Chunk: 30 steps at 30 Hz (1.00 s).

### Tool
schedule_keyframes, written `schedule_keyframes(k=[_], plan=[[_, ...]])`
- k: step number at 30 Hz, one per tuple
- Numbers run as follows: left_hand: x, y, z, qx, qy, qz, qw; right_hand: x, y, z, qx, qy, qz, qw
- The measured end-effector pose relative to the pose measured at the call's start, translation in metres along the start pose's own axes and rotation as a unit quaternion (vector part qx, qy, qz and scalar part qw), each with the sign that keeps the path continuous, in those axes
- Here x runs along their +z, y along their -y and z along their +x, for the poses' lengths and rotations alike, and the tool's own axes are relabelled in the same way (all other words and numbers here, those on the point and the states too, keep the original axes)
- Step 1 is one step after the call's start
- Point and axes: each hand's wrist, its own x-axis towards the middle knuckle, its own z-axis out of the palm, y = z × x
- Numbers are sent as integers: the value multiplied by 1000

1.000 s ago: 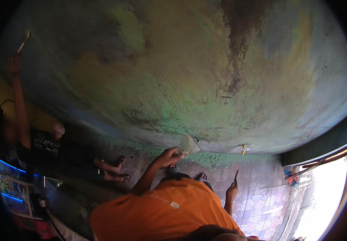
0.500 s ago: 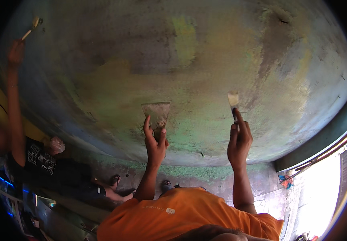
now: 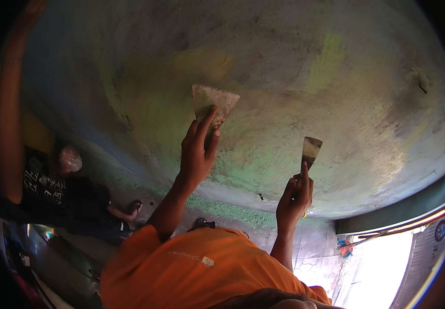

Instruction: The person uses a scraper to remove old paint or plaster from a curved wall surface. They repeatedly scrape different areas, occasionally pause to clear debris from the tool, and continue working on the wall while another person stands nearby.

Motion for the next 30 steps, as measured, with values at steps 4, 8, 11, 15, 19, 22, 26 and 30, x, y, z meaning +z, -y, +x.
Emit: schedule_keyframes(k=[4,8,11,15,19,22,26,30], plan=[[0,-10,3,-48,4,1,999,-15,1,26,4,22,-6,1000],[6,-22,13,-50,-19,-12,999,-26,4,55,-21,81,-10,996],[8,-29,23,-43,-29,-21,998,-25,7,63,-1,127,-21,992],[5,-39,26,-37,-29,-1,999,-23,10,60,-9,148,-28,989],[-7,-49,23,-118,-13,-22,993,-25,14,55,-32,204,1,979],[-15,-56,25,-173,1,-86,981,-20,23,53,-45,205,26,977],[-20,-59,29,-181,2,-100,978,-1,39,53,-53,217,57,973],[-24,-57,31,-179,23,-108,978,19,52,61,-47,196,103,974]])
